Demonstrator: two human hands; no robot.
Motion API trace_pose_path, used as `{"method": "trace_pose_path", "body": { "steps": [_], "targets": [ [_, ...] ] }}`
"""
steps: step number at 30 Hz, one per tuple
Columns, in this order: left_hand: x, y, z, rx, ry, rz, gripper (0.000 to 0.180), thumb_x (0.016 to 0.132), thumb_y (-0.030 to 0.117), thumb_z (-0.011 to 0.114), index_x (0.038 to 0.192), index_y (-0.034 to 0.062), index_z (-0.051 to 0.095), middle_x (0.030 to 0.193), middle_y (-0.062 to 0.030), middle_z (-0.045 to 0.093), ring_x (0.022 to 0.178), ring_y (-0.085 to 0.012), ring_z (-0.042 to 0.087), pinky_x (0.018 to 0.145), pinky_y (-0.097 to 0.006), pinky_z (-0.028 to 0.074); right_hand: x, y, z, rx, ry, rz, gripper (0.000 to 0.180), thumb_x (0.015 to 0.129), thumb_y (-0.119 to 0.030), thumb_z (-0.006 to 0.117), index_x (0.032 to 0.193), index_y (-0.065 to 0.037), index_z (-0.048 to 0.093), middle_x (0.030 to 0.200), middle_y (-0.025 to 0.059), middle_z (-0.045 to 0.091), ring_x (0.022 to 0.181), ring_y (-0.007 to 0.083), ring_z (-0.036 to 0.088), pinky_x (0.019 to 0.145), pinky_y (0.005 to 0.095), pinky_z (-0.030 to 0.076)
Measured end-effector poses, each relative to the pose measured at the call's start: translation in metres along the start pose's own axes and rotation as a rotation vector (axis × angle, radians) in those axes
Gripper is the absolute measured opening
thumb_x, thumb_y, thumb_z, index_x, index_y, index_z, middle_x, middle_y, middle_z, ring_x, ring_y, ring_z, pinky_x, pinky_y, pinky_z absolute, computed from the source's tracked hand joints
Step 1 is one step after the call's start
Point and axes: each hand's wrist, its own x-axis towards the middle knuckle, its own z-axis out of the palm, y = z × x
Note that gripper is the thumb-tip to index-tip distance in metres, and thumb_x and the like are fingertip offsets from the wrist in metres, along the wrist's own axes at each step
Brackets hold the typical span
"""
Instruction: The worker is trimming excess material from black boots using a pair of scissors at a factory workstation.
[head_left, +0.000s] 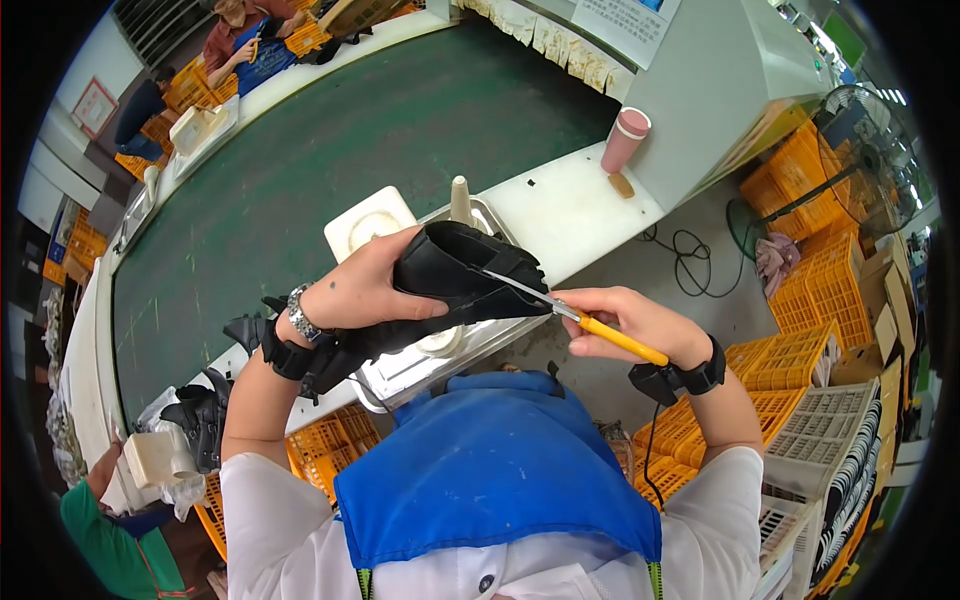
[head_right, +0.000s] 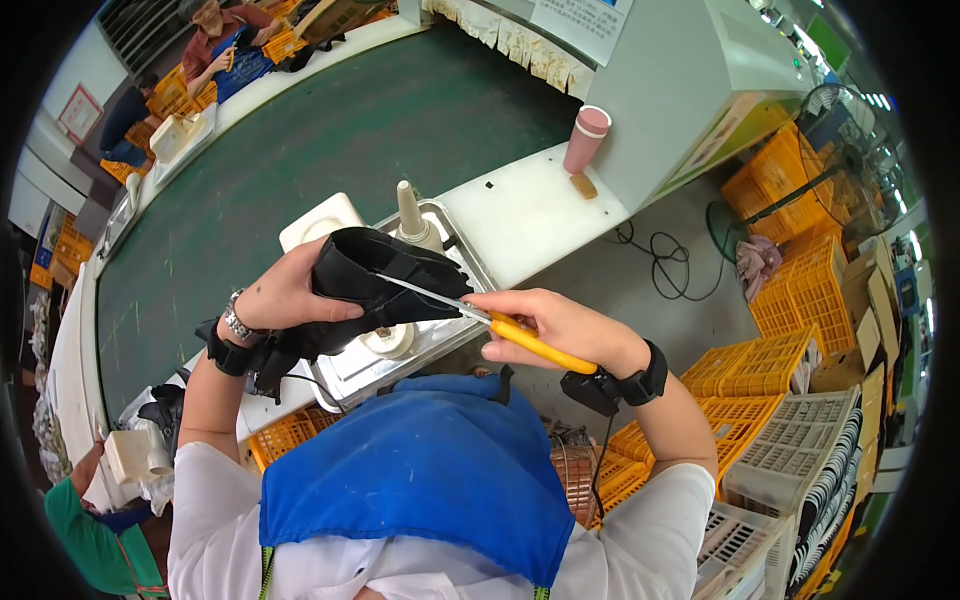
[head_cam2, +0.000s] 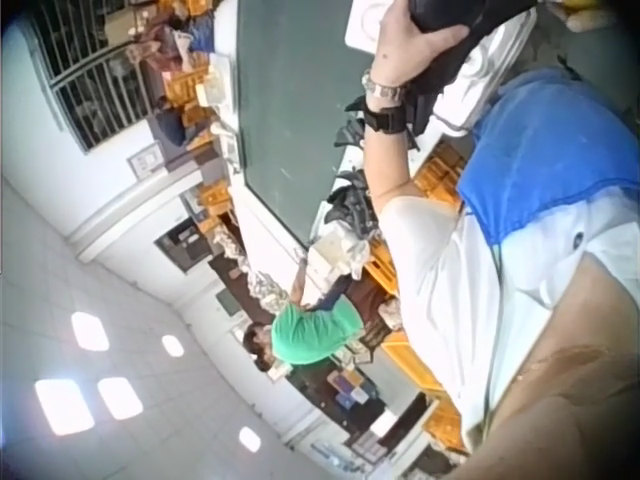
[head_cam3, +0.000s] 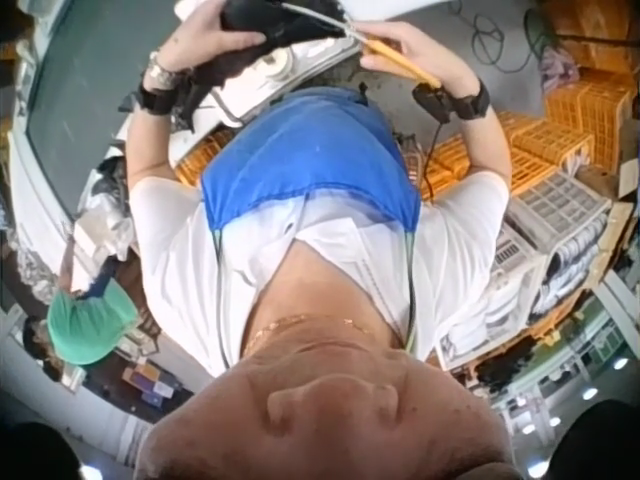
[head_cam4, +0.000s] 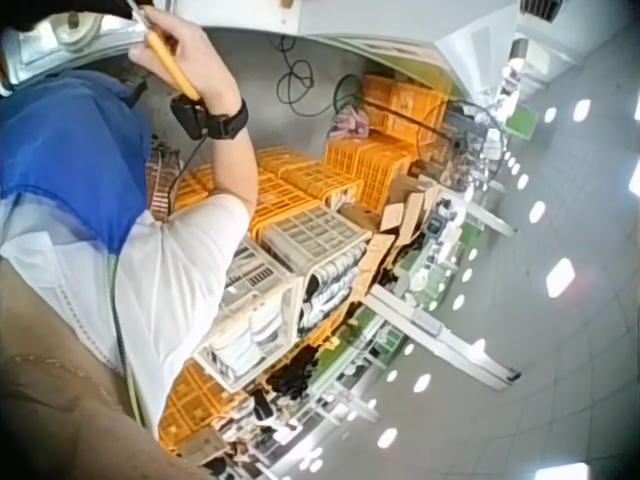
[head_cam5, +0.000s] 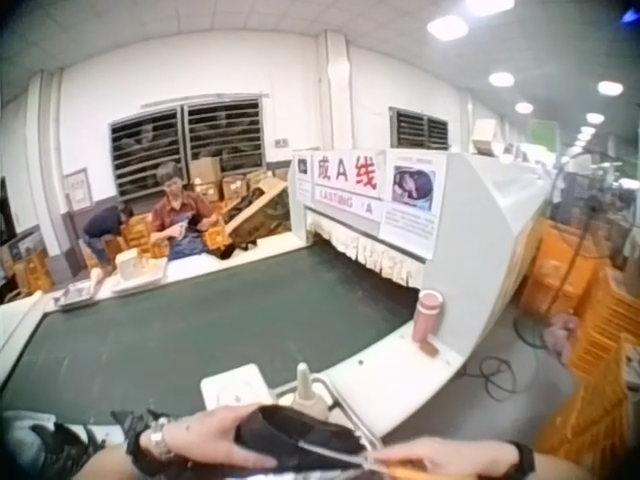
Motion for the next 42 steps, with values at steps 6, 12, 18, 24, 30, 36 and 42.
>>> {"method": "trace_pose_path", "body": {
  "steps": [6,12,18,24,30,36,42],
  "targets": [
    [0.001,0.001,0.0,-0.002,0.021,-0.004,0.062,0.066,0.015,0.078,0.118,0.0006,0.049,0.103,-0.007,0.059,0.093,-0.0136,0.055,0.085,-0.028,0.044,0.002,-0.004,0.003,-0.165,0.106,-0.096,0.047,0.081,-0.016,0.067,0.121,0.001,0.049,0.076,0.0048,0.053,0.066,0.0097,0.045,0.063,0.0228,0.04],
    [0.0,-0.001,-0.003,-0.006,0.007,0.023,0.061,0.066,0.015,0.078,0.118,0.0004,0.049,0.102,-0.0071,0.059,0.092,-0.0134,0.055,0.084,-0.027,0.044,0.002,-0.008,0.005,-0.211,0.165,-0.14,0.044,0.079,-0.016,0.07,0.115,0.001,0.053,0.079,0.0097,0.059,0.063,0.0121,0.048,0.063,0.024,0.043],
    [0.0,0.0,-0.005,0.025,0.008,0.041,0.061,0.067,0.015,0.075,0.12,0.0008,0.048,0.101,-0.0091,0.061,0.091,-0.0152,0.057,0.083,-0.028,0.045,0.002,-0.01,0.005,-0.271,0.212,-0.117,0.042,0.075,-0.013,0.073,0.112,0.0,0.057,0.08,0.0113,0.061,0.064,0.0122,0.051,0.063,0.0233,0.044],
    [0.002,0.007,-0.009,0.076,-0.001,0.038,0.061,0.068,0.013,0.073,0.121,0.0008,0.047,0.101,-0.0115,0.062,0.091,-0.0174,0.059,0.082,-0.028,0.046,0.002,0.003,-0.005,-0.256,0.367,-0.118,0.045,0.075,-0.014,0.074,0.112,0.001,0.056,0.078,0.0024,0.059,0.067,0.0093,0.049,0.066,0.0237,0.044],
    [-0.009,-0.006,-0.018,0.029,0.119,0.067,0.058,0.068,0.012,0.073,0.119,0.0005,0.048,0.101,-0.0102,0.062,0.09,-0.0152,0.058,0.081,-0.028,0.046,0.004,0.038,-0.049,0.083,0.764,0.118,0.042,0.086,-0.017,0.058,0.125,-0.006,0.049,0.067,-0.0033,0.046,0.055,0.0047,0.042,0.051,0.0174,0.035],
    [-0.063,-0.026,-0.042,-0.099,0.503,0.051,0.056,0.069,0.01,0.074,0.117,-0.0009,0.048,0.102,-0.0075,0.061,0.091,-0.0123,0.056,0.083,-0.027,0.046,-0.04,0.21,-0.092,-1.433,0.491,0.703,0.033,0.081,-0.018,0.055,0.114,-0.015,0.056,0.091,0.0203,0.06,0.091,0.033,0.058,0.073,0.042,0.048],
    [-0.2,-0.105,-0.091,0.08,1.36,-0.088,0.055,0.072,0.014,0.073,0.117,-0.0021,0.046,0.104,-0.0112,0.061,0.089,-0.0184,0.06,0.08,-0.03,0.048,-0.083,0.326,-0.089,-0.255,0.871,0.649,0.047,0.073,0.003,0.062,0.118,0.0,0.053,0.094,0.008,0.061,0.078,0.0153,0.056,0.067,0.0278,0.046]
  ]
}}
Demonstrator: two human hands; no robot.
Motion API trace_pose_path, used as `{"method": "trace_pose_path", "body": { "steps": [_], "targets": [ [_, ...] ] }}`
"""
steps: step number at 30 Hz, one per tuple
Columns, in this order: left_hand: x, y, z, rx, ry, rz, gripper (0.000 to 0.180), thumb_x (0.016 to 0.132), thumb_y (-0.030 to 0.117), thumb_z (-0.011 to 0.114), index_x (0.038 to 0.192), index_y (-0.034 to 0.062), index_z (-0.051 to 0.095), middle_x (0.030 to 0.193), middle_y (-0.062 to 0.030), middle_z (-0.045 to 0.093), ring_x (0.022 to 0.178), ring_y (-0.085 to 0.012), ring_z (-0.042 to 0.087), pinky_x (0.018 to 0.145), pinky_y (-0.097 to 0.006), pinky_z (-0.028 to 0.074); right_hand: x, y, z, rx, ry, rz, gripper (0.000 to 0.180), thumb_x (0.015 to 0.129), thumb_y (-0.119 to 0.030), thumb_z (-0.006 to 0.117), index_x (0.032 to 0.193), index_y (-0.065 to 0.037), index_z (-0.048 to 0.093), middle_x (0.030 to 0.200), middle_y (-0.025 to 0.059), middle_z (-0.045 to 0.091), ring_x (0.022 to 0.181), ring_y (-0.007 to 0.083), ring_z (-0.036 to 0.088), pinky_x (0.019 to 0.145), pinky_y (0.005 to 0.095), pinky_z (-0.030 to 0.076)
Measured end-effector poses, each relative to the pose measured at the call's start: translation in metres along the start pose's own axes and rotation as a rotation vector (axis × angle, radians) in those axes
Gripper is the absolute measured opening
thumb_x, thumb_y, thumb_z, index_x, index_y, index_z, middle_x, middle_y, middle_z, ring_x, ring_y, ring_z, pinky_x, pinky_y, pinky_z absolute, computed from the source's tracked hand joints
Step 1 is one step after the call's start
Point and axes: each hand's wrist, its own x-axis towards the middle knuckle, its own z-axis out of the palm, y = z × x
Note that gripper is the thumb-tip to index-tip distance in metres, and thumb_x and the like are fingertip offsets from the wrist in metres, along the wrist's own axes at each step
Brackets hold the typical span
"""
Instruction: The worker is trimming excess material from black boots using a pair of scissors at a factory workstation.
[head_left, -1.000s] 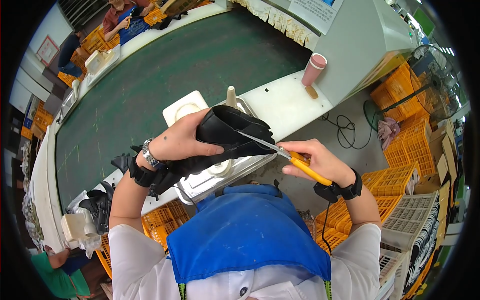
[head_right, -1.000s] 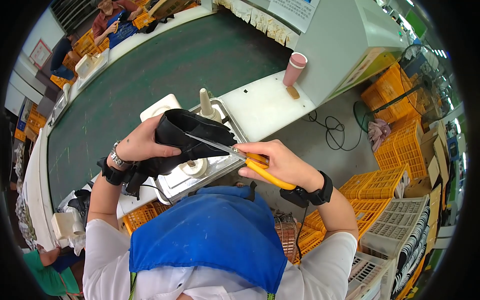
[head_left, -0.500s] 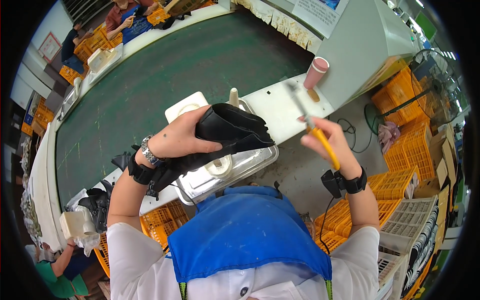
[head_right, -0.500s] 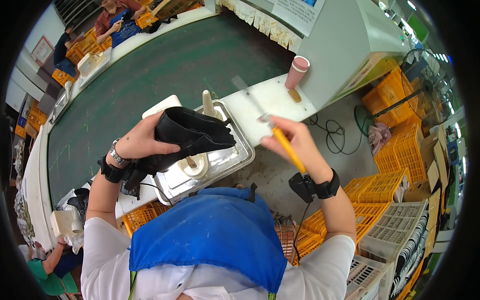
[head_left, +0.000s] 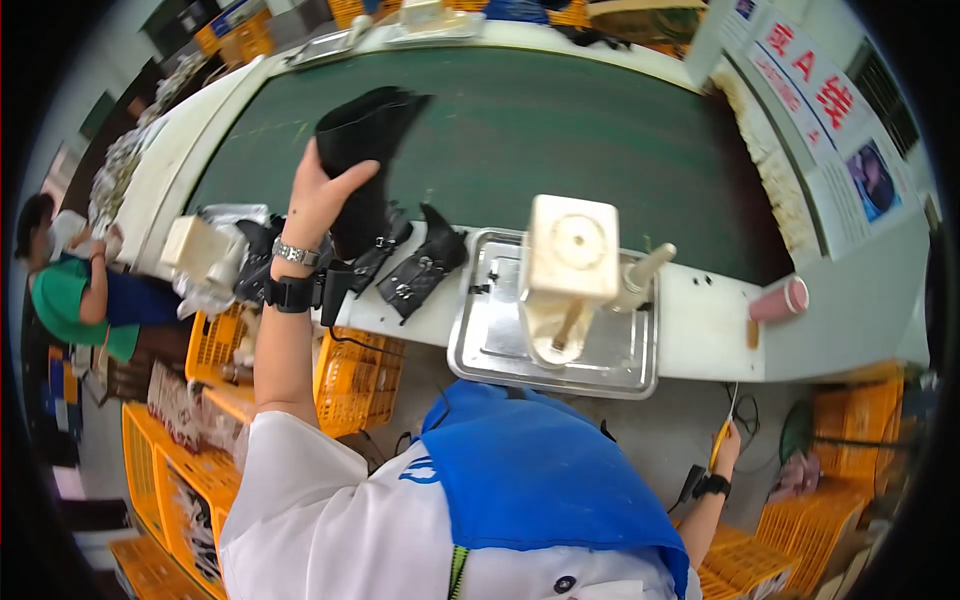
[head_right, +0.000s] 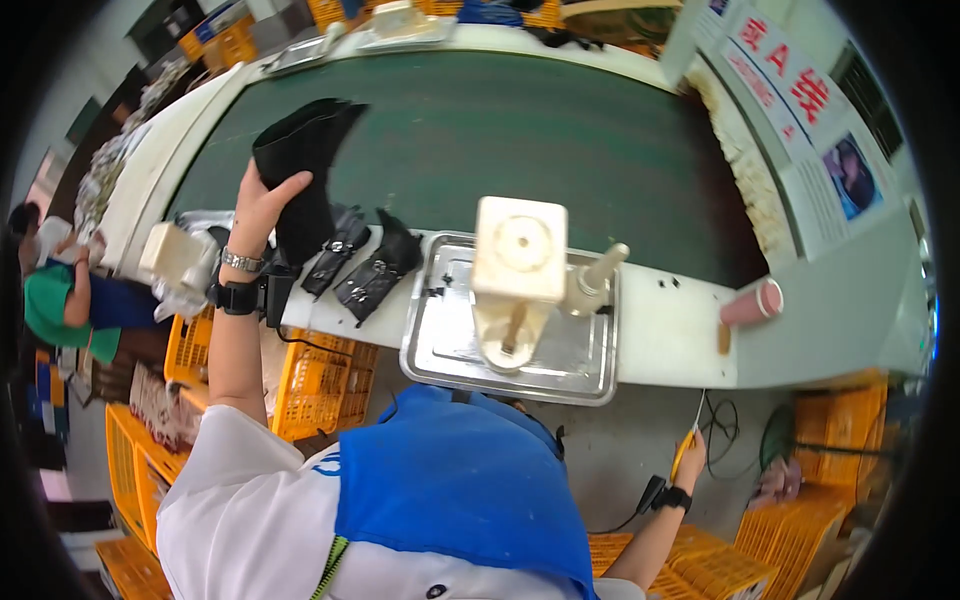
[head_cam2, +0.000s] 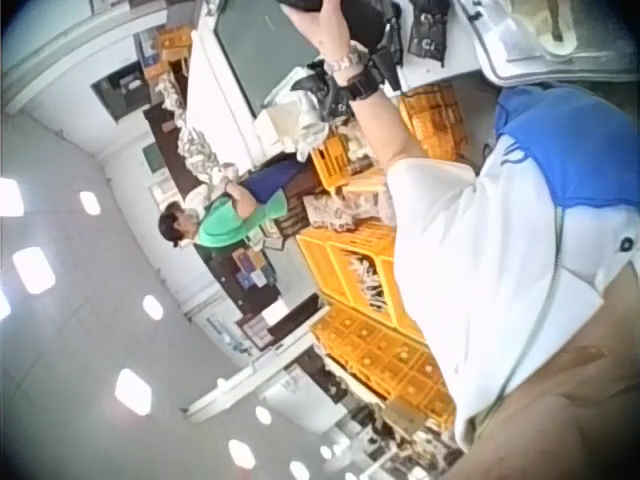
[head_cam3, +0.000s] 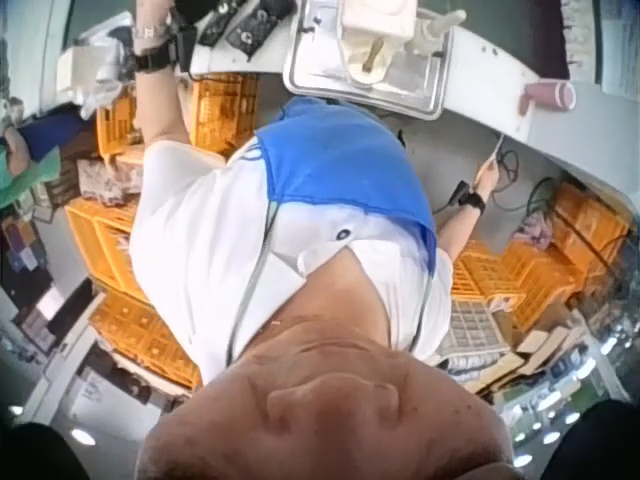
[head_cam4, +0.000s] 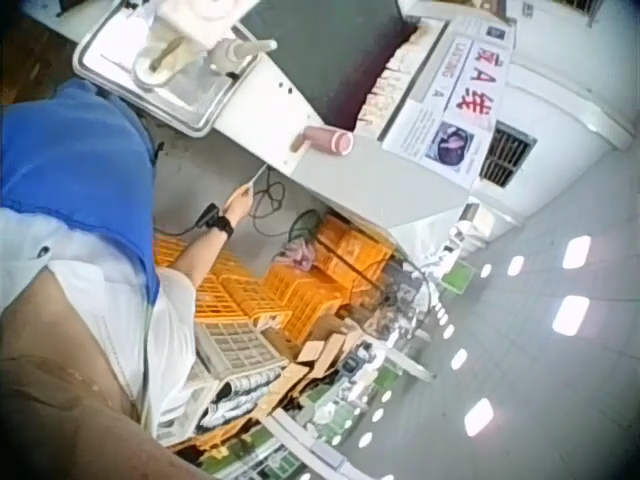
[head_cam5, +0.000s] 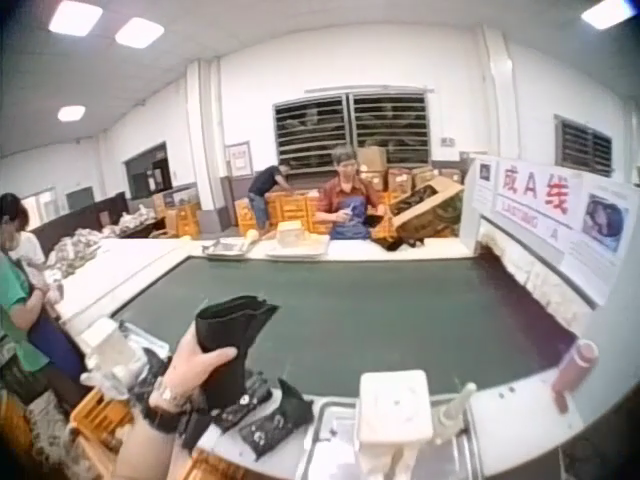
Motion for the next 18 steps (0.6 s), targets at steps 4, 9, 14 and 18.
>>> {"method": "trace_pose_path", "body": {
  "steps": [4,9,14,18],
  "targets": [
    [-0.024,-0.075,-0.057,0.713,0.445,0.031,0.058,0.072,0.015,0.07,0.122,0.004,0.043,0.105,-0.0214,0.059,0.095,-0.0344,0.058,0.082,-0.039,0.047,-0.012,-0.031,0.026,-0.194,-0.026,-0.074,0.046,0.075,-0.002,0.063,0.12,-0.001,0.052,0.102,0.0116,0.062,0.087,0.0198,0.059,0.075,0.0295,0.047],
    [-0.072,-0.192,-0.068,1.178,0.217,-0.051,0.082,0.067,0.017,0.072,0.137,0.016,0.03,0.133,-0.0214,0.034,0.117,-0.0398,0.04,0.094,-0.046,0.039,-0.013,-0.072,0.047,-0.152,0.016,-0.112,0.049,0.074,0.001,0.066,0.12,0.003,0.051,0.106,0.0117,0.06,0.093,0.0202,0.057,0.081,0.0283,0.044],
    [-0.096,-0.24,-0.065,1.242,0.076,-0.209,0.082,0.062,0.014,0.069,0.136,0.0177,0.033,0.134,-0.0195,0.033,0.12,-0.0414,0.035,0.094,-0.049,0.037,-0.009,-0.099,0.053,-0.096,-0.073,-0.152,0.048,0.078,0.001,0.063,0.124,0.002,0.047,0.115,0.0132,0.057,0.103,0.0201,0.056,0.086,0.0277,0.044],
    [-0.083,-0.189,-0.049,1.219,0.175,0.014,0.067,0.063,0.012,0.067,0.126,0.0109,0.043,0.127,-0.0177,0.04,0.117,-0.0393,0.037,0.091,-0.047,0.039,0.0,-0.072,0.053,0.151,-0.094,-0.124,0.048,0.08,0.003,0.06,0.125,0.006,0.044,0.117,0.0136,0.055,0.104,0.0189,0.054,0.088,0.026,0.043]
  ]
}}
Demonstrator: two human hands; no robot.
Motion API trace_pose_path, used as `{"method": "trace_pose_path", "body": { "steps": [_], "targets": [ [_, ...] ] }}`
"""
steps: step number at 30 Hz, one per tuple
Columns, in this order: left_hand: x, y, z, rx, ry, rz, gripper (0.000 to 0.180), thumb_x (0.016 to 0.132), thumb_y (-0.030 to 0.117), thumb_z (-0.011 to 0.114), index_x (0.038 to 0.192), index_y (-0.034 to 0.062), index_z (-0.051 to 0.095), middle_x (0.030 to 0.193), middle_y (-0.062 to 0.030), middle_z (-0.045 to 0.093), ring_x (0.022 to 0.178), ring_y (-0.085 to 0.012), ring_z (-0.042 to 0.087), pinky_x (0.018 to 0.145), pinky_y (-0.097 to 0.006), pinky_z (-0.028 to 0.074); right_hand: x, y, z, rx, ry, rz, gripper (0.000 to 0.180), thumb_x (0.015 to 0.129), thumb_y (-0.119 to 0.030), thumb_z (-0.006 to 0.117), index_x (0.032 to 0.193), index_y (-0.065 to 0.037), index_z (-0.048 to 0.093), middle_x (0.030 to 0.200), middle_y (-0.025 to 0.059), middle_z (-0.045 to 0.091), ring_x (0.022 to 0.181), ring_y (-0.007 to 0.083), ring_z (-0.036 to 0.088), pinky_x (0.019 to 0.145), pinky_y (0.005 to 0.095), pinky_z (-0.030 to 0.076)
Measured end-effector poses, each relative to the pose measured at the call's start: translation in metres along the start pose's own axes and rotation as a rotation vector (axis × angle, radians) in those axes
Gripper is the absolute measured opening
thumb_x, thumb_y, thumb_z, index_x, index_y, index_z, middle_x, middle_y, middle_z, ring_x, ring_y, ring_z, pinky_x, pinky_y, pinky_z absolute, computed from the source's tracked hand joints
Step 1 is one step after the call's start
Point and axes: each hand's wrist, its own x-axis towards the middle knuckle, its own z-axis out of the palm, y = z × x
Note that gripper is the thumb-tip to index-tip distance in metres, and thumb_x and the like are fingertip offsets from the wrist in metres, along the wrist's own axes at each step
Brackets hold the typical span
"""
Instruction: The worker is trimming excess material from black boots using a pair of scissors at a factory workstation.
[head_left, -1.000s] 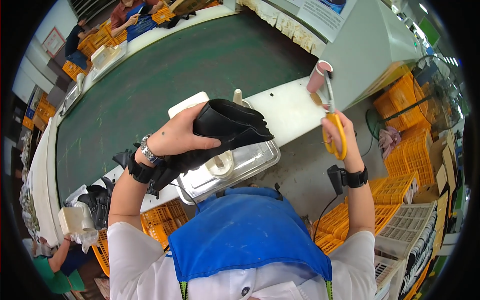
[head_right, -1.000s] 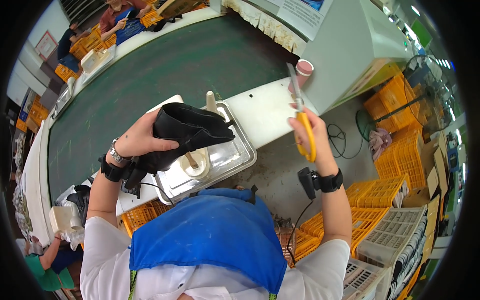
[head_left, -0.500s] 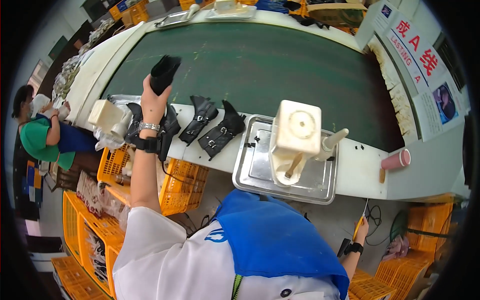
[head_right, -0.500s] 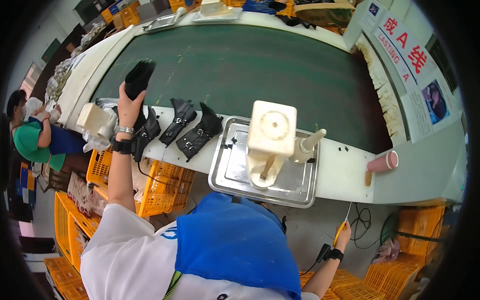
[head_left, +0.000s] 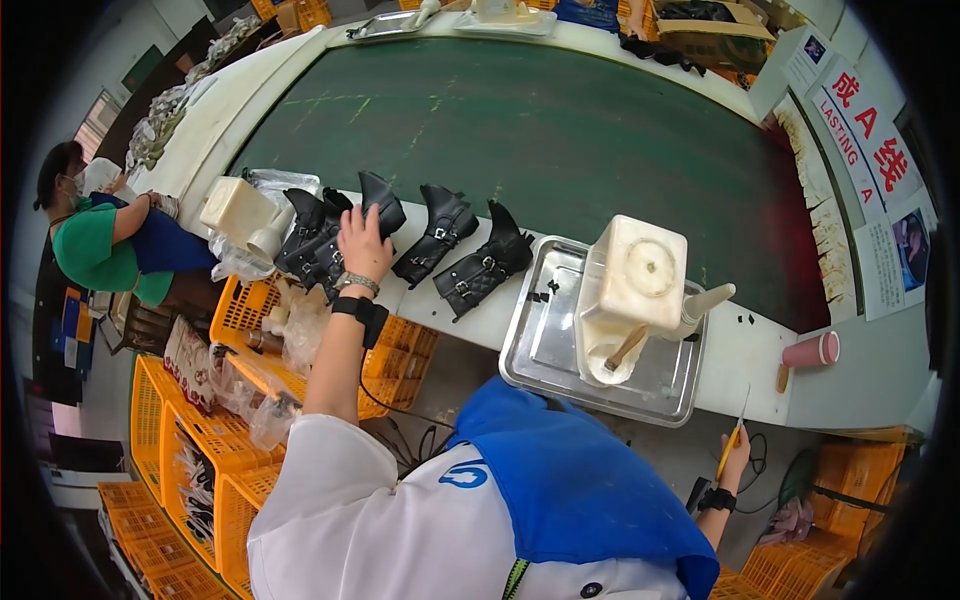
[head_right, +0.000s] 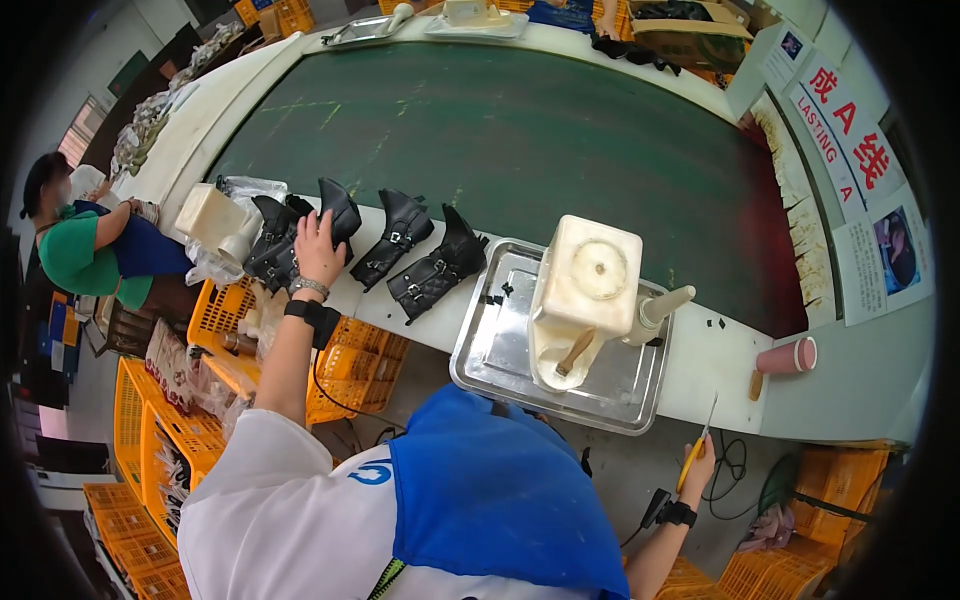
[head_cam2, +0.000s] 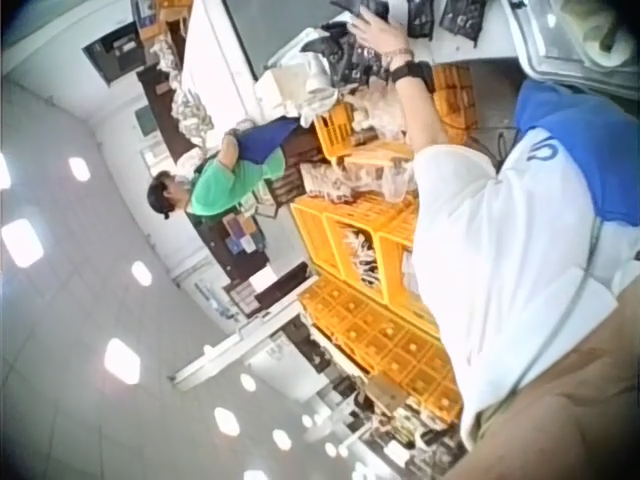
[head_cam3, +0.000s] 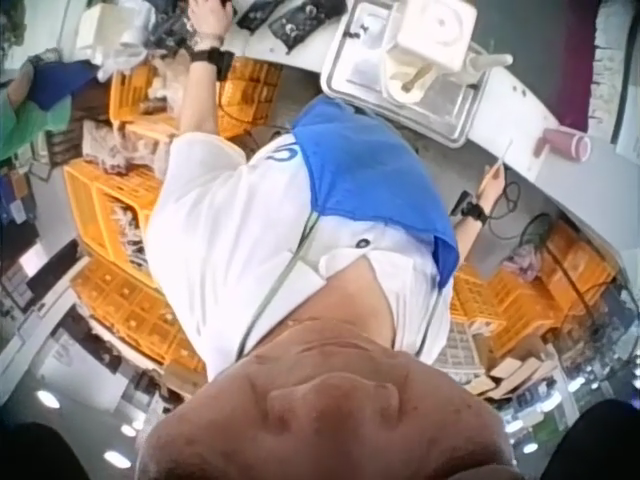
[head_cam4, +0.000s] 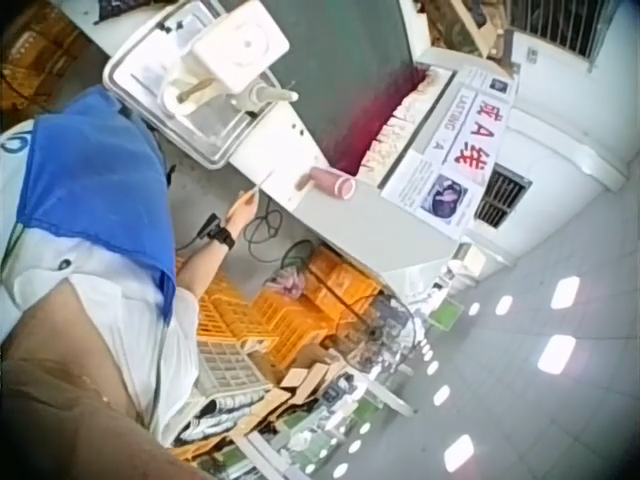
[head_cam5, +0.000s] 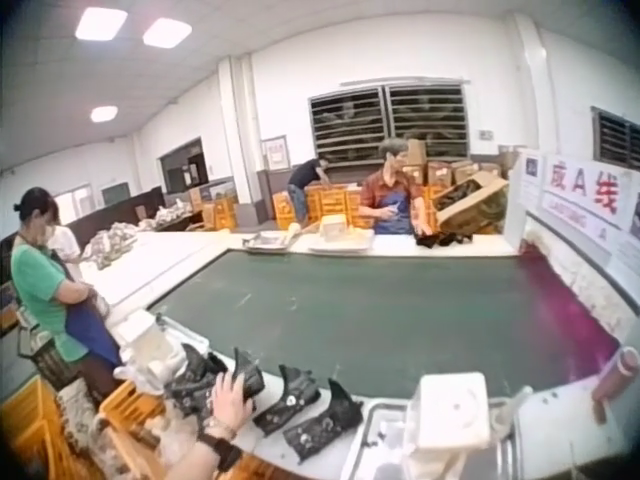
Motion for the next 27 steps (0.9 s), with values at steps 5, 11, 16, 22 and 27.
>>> {"method": "trace_pose_path", "body": {
  "steps": [5,11,16,22,27],
  "targets": [
    [0.003,0.066,0.005,-0.519,-0.289,-0.003,0.053,0.07,0.016,0.067,0.118,0.0024,0.048,0.106,-0.0215,0.055,0.103,-0.0376,0.051,0.089,-0.041,0.043,-0.006,-0.01,0.002,-0.051,-0.01,-0.052,0.05,0.08,0.001,0.063,0.125,0.005,0.044,0.118,0.014,0.055,0.105,0.0194,0.054,0.088,0.0269,0.043],
    [0.022,0.077,0.076,-0.134,-0.566,-0.257,0.082,0.068,0.035,0.07,0.136,0.0154,0.029,0.12,-0.0164,0.05,0.107,-0.0347,0.053,0.093,-0.042,0.041,-0.023,-0.035,0.004,-0.243,0.062,-0.146,0.048,0.078,-0.001,0.066,0.122,0.004,0.049,0.107,0.0094,0.059,0.094,0.0153,0.055,0.082,0.0245,0.044],
    [0.042,0.079,0.074,-0.342,-0.447,-0.38,0.093,0.062,0.03,0.074,0.138,0.0117,0.023,0.113,-0.0198,0.052,0.103,-0.0365,0.054,0.087,-0.044,0.045,-0.025,-0.012,-0.01,-0.147,0.135,-0.175,0.048,0.081,-0.005,0.064,0.125,0.002,0.046,0.097,0.0074,0.058,0.087,0.0149,0.055,0.079,0.0247,0.045],
    [0.051,0.147,-0.053,-0.888,0.053,-0.07,0.092,0.062,0.013,0.072,0.136,0.0011,0.019,0.115,-0.0223,0.048,0.104,-0.0326,0.052,0.089,-0.038,0.042,-0.052,-0.064,-0.009,0.055,0.186,-0.175,0.046,0.083,-0.006,0.062,0.126,0.002,0.046,0.079,-0.0017,0.045,0.069,0.007,0.041,0.061,0.0189,0.037],
    [0.025,0.227,-0.126,-1.042,-0.058,0.233,0.102,0.061,0.014,0.08,0.138,-0.0004,0.015,0.127,-0.0186,0.043,0.11,-0.0257,0.051,0.092,-0.033,0.042,-0.085,-0.158,0.008,0.136,0.048,-0.263,0.045,0.081,-0.006,0.064,0.123,0.002,0.048,0.082,-0.0016,0.048,0.072,0.0072,0.044,0.064,0.0201,0.039]
  ]
}}
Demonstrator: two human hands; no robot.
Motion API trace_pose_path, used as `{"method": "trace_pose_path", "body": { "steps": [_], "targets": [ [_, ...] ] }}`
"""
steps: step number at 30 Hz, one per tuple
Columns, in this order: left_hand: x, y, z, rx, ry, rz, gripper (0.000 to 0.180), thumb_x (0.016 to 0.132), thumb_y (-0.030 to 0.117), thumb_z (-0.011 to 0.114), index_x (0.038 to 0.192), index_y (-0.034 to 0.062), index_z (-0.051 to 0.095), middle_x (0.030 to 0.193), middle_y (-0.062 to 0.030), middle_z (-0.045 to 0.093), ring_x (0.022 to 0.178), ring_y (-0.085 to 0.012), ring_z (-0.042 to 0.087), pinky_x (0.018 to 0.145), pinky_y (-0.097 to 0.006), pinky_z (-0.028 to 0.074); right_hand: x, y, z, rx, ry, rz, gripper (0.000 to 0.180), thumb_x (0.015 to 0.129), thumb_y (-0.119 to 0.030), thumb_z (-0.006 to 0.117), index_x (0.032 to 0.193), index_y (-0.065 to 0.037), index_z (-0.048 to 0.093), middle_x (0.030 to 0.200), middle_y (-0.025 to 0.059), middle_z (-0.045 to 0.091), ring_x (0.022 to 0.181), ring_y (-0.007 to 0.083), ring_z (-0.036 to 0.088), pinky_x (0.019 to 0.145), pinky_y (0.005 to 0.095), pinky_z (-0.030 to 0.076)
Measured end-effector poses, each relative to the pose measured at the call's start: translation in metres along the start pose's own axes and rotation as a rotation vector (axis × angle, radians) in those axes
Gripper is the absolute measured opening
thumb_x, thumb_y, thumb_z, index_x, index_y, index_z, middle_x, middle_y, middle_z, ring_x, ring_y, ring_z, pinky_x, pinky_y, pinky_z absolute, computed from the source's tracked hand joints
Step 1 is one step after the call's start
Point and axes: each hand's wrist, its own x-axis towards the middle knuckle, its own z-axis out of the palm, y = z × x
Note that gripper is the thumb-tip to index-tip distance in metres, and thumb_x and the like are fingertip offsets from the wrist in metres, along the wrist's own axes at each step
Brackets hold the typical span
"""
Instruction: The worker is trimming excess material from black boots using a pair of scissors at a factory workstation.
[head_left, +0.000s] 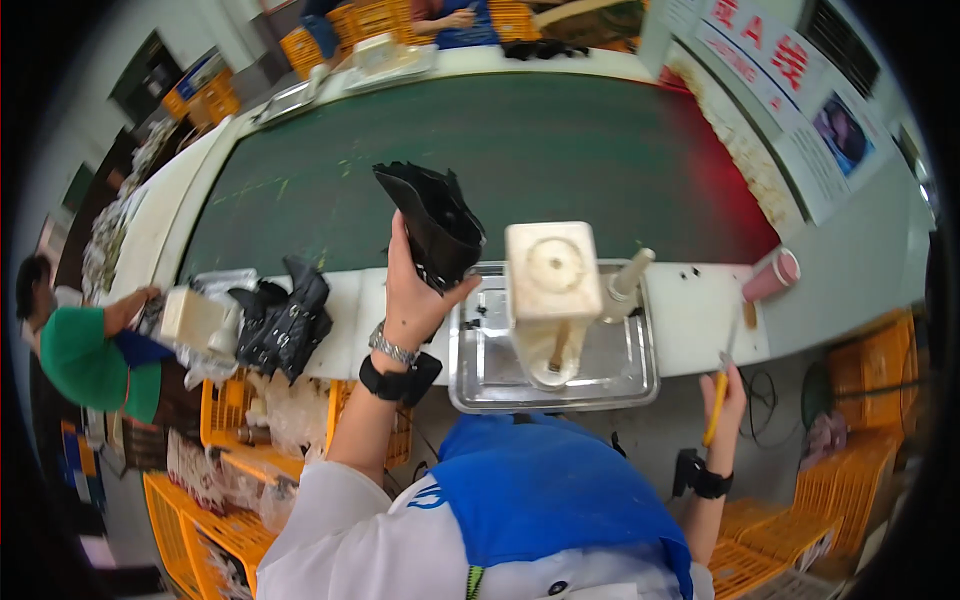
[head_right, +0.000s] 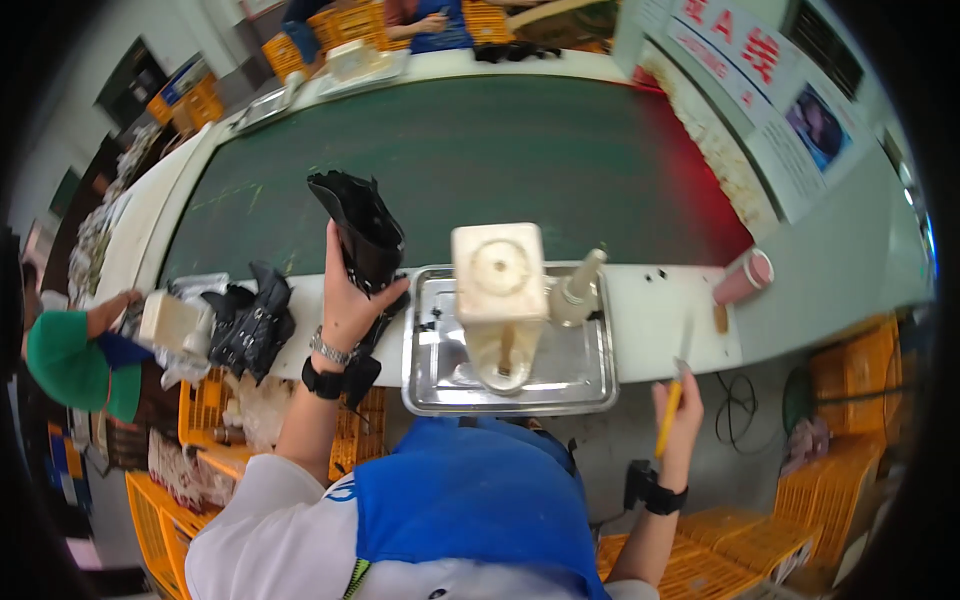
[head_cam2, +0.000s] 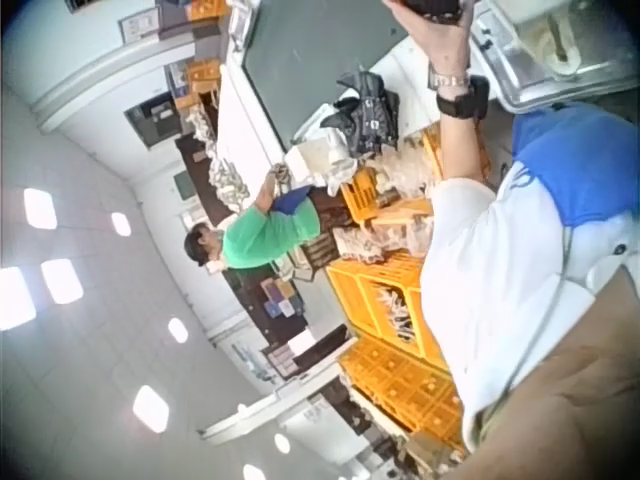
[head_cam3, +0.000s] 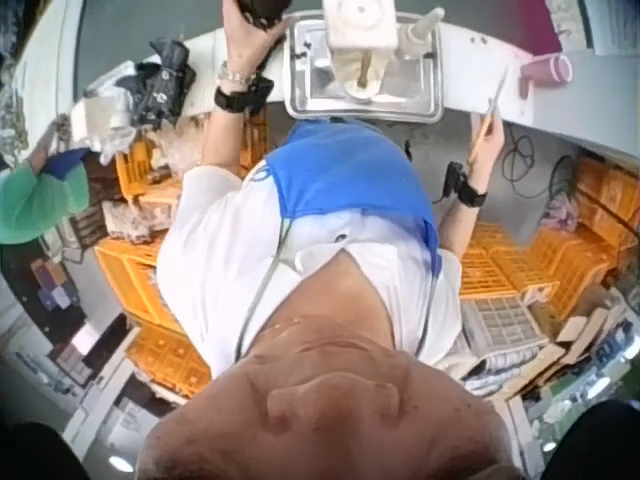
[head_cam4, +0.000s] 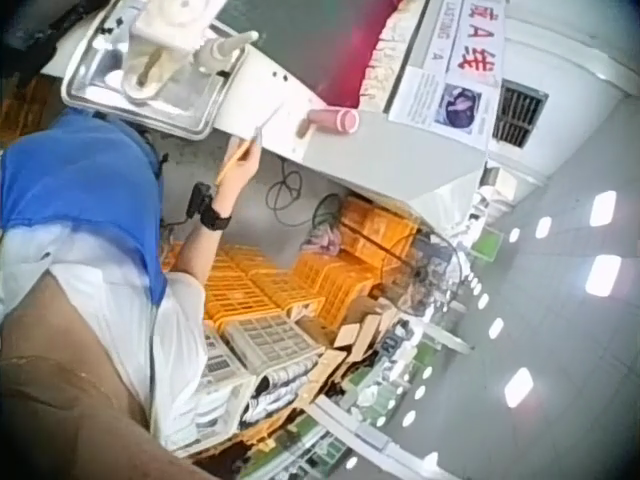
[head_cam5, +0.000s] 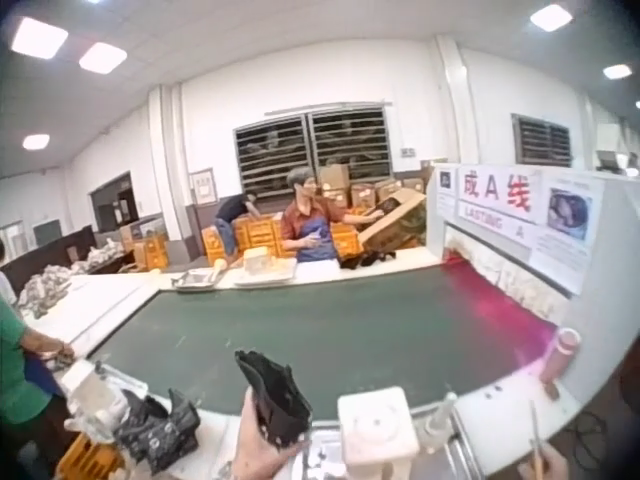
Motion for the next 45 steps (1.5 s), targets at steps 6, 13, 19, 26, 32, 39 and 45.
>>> {"method": "trace_pose_path", "body": {
  "steps": [6,13,19,26,32,39,45],
  "targets": [
    [-0.02,0.075,0.05,0.03,-0.073,0.167,0.099,0.054,0.011,0.082,0.134,0.0001,0.025,0.116,-0.0172,0.049,0.106,-0.0293,0.053,0.088,-0.035,0.045,-0.029,-0.111,0.048,0.05,-0.115,-0.329,0.046,0.073,-0.001,0.065,0.117,-0.002,0.053,0.091,0.0106,0.057,0.082,0.0214,0.057,0.072,0.0307,0.046],
    [-0.026,0.112,0.081,0.042,-0.07,0.44,0.092,0.054,0.011,0.078,0.132,-0.0045,0.031,0.096,-0.0168,0.052,0.082,-0.0319,0.052,0.071,-0.038,0.04,-0.041,-0.129,0.043,-0.142,0.075,-0.42,0.045,0.071,-0.005,0.066,0.115,-0.01,0.057,0.088,0.0091,0.054,0.084,0.0267,0.053,0.072,0.0334,0.044],
    [-0.037,0.127,0.092,0.083,-0.114,0.503,0.088,0.054,0.007,0.076,0.131,-0.0038,0.033,0.097,-0.0164,0.052,0.081,-0.0318,0.051,0.07,-0.038,0.039,-0.042,-0.12,0.044,-0.159,0.232,-0.434,0.047,0.069,-0.004,0.067,0.114,-0.009,0.057,0.086,0.0084,0.052,0.082,0.026,0.052,0.071,0.0336,0.043],
    [-0.042,0.142,0.096,0.07,-0.106,0.543,0.09,0.053,0.006,0.076,0.132,-0.0036,0.033,0.098,-0.0167,0.052,0.083,-0.0317,0.051,0.072,-0.038,0.039,-0.044,-0.116,0.038,-0.218,0.368,-0.463,0.046,0.067,-0.003,0.067,0.112,-0.009,0.058,0.082,0.0077,0.049,0.077,0.0249,0.049,0.068,0.0341,0.041],
    [-0.042,0.146,0.095,0.069,-0.124,0.547,0.089,0.054,0.006,0.076,0.132,-0.0035,0.033,0.1,-0.0166,0.052,0.085,-0.0317,0.052,0.073,-0.038,0.039,-0.044,-0.111,0.038,-0.144,0.385,-0.424,0.042,0.066,-0.005,0.069,0.107,-0.009,0.06,0.076,0.0079,0.049,0.07,0.0242,0.051,0.06,0.0338,0.042],
    [-0.042,0.141,0.095,0.118,-0.127,0.592,0.087,0.055,0.003,0.074,0.132,-0.0033,0.034,0.1,-0.0165,0.054,0.086,-0.0313,0.053,0.073,-0.038,0.039,-0.043,-0.104,0.027,-0.253,0.343,-0.406,0.039,0.067,-0.011,0.07,0.106,-0.013,0.062,0.072,0.0069,0.05,0.063,0.0235,0.053,0.053,0.0336,0.043],
    [-0.044,0.136,0.097,0.133,-0.187,0.617,0.088,0.056,0.003,0.075,0.132,-0.0044,0.032,0.101,-0.0174,0.054,0.086,-0.0318,0.053,0.072,-0.039,0.04,-0.049,-0.097,0.02,-0.259,0.279,-0.315,0.037,0.068,-0.012,0.07,0.104,-0.015,0.063,0.069,0.005,0.051,0.059,0.022,0.054,0.05,0.0326,0.043]
  ]
}}
